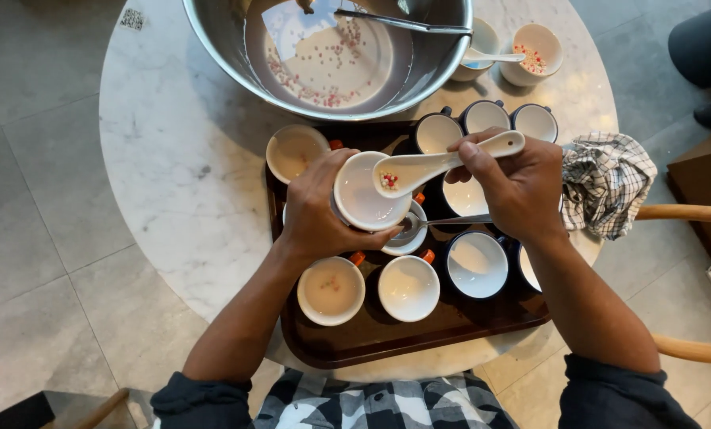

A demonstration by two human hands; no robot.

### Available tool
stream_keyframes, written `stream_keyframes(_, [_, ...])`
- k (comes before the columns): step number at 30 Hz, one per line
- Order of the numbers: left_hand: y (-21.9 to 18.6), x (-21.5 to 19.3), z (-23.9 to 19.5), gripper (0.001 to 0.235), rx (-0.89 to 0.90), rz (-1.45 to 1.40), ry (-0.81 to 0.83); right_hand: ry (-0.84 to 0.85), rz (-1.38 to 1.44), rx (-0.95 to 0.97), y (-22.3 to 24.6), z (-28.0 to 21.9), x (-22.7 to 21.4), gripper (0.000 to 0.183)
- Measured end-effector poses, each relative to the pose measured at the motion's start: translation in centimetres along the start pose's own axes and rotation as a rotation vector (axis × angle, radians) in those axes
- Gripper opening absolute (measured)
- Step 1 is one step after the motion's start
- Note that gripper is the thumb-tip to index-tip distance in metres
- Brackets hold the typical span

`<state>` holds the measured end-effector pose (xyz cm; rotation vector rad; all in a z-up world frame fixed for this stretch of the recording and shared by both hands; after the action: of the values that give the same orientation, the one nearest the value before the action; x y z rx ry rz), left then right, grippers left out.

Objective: The person uses a ladle to scoop a milky liquid with red specks from a large metal bowl and pours it into small white cups arranged on a tray. They then use a small spoon to add more of the red specks from a separate container into the cups.

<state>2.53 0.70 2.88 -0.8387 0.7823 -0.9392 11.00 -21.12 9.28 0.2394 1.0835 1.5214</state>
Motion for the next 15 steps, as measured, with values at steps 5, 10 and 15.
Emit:
stream_keyframes(5, [0.3,0.3,-0.1,0.086,0.0,0.023,-0.006,0.029,-0.065,-0.056,1.4,0.2,0.7,0.028])
stream_keyframes(10, [0.5,0.1,0.0,0.086,0.002,0.027,-0.023,0.03,-0.116,-0.138,2.1,0.2,1.0,0.028])
stream_keyframes(15, [0.5,0.1,0.0,0.086,0.011,0.022,-0.025,0.03,-0.106,-0.175,1.9,-0.1,1.0,0.027])
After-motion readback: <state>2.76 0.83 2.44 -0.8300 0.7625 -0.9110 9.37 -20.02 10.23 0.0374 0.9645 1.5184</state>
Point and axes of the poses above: each hand's wrist, its own z-axis towards the middle knuckle, its own x-axis out of the palm, y = z × x, the point moved 5 cm from there along z, towards the middle knuckle, and after that the axes turned 14 degrees about -x, right-handed, at the moved point
